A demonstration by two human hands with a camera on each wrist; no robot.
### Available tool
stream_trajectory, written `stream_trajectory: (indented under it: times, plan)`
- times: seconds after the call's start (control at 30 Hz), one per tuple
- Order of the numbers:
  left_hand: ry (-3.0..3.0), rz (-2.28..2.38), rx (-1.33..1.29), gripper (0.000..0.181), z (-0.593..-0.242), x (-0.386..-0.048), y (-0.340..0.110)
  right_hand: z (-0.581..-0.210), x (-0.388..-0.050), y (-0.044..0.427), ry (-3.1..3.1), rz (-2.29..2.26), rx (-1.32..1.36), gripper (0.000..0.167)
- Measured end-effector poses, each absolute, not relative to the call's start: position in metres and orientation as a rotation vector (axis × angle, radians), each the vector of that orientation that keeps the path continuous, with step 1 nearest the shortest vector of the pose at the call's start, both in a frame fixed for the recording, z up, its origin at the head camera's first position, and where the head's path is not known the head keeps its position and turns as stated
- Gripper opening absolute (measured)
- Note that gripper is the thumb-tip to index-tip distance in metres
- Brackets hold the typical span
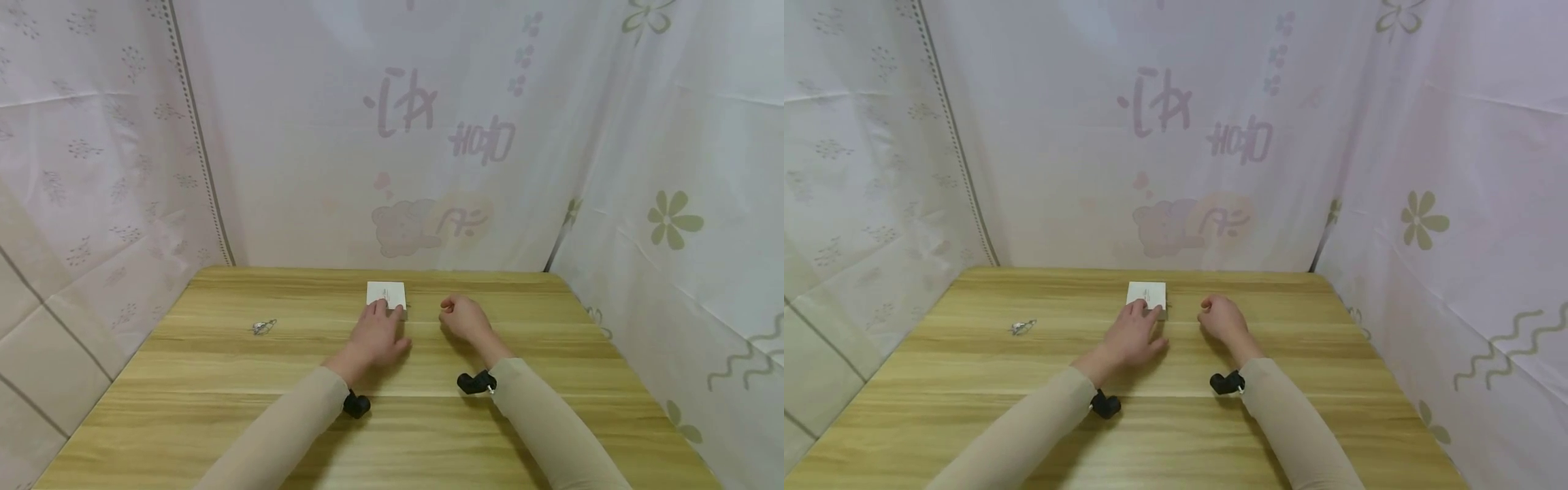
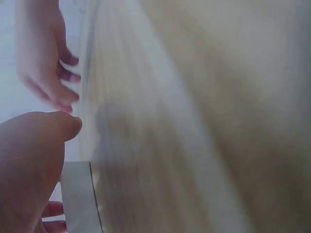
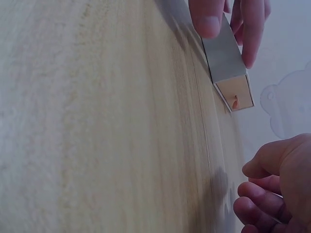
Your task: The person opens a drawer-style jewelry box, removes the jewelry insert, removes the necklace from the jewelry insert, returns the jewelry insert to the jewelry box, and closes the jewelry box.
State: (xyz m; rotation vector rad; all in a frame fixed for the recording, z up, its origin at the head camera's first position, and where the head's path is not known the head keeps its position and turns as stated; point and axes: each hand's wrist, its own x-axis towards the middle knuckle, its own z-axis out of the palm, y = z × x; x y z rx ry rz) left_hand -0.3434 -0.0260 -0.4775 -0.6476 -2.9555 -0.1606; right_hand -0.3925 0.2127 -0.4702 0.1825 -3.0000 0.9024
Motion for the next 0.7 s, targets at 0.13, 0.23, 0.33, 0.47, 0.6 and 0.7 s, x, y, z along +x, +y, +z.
stream_trajectory:
  times: [0.13,0.23,0.33,0.47,0.6,0.7]
  plan:
    - [-2.982,-0.128,-0.609,0.079,-0.480,-0.360,-0.032,-0.470,-0.391,0.214,-3.003,0.923,0.164,0.034]
    - [-3.015,-0.158,-0.571,0.082,-0.483,-0.371,-0.035,-0.470,-0.391,0.215,-3.001,0.926,0.149,0.034]
    - [-3.038,-0.197,-0.538,0.087,-0.484,-0.381,-0.036,-0.470,-0.391,0.216,-2.994,0.920,0.157,0.034]
    - [-3.059,-0.236,-0.502,0.090,-0.484,-0.392,-0.035,-0.469,-0.392,0.217,-2.992,0.926,0.167,0.033]
    - [-3.076,-0.271,-0.481,0.091,-0.483,-0.400,-0.034,-0.468,-0.392,0.217,-2.989,0.935,0.161,0.032]
    - [-3.085,-0.295,-0.469,0.091,-0.481,-0.404,-0.033,-0.468,-0.391,0.218,-2.987,0.932,0.158,0.030]
